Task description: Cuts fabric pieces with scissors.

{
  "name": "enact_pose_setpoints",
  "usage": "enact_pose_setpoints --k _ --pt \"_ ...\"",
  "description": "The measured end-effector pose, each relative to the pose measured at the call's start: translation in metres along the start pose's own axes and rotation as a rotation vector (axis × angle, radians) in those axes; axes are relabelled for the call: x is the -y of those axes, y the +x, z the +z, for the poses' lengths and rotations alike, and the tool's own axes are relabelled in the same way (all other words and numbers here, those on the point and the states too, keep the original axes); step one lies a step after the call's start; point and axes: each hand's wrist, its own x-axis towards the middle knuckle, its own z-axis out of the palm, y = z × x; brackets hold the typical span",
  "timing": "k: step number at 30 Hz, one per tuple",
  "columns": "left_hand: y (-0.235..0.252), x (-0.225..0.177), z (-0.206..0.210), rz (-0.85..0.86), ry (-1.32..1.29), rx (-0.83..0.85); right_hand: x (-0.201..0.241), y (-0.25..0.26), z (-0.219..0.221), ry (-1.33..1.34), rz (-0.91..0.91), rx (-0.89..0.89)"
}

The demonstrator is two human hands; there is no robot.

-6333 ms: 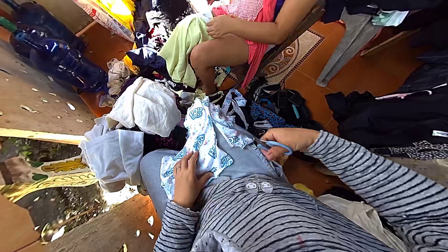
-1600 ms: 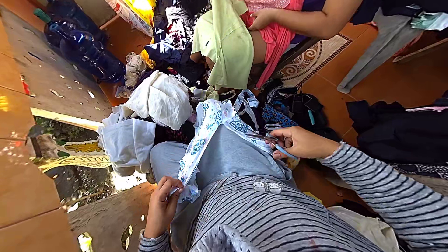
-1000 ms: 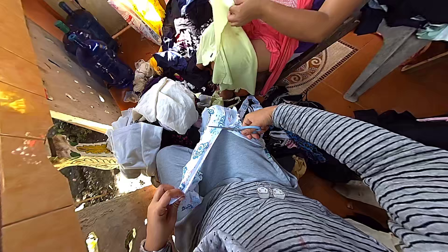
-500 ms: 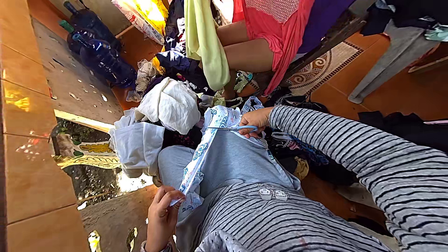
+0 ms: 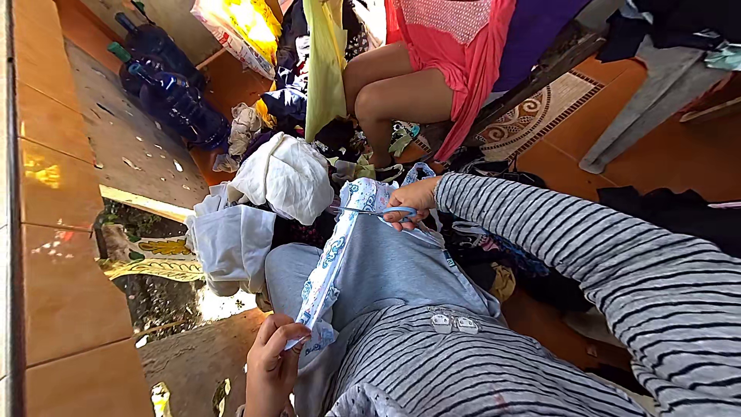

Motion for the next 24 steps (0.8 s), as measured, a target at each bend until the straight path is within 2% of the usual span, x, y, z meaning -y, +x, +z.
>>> enact_pose_setpoints --k 5,11,15,24 --pt "0.000 -0.003 -0.002 0.006 0.006 -0.014 -0.004 -0.001 0.009 0.075 -0.056 0.096" --pt "0.002 -0.006 -0.003 0.014 0.012 0.007 0.003 -0.002 0.002 0.105 -0.008 0.006" --pt "0.001 -0.007 -0.005 0.020 0.019 0.000 -0.001 0.002 -0.003 0.131 -0.031 0.016" --pt "0.001 -0.008 -0.007 0.036 0.017 -0.020 -0.044 0.024 -0.010 0.360 -0.157 0.101"
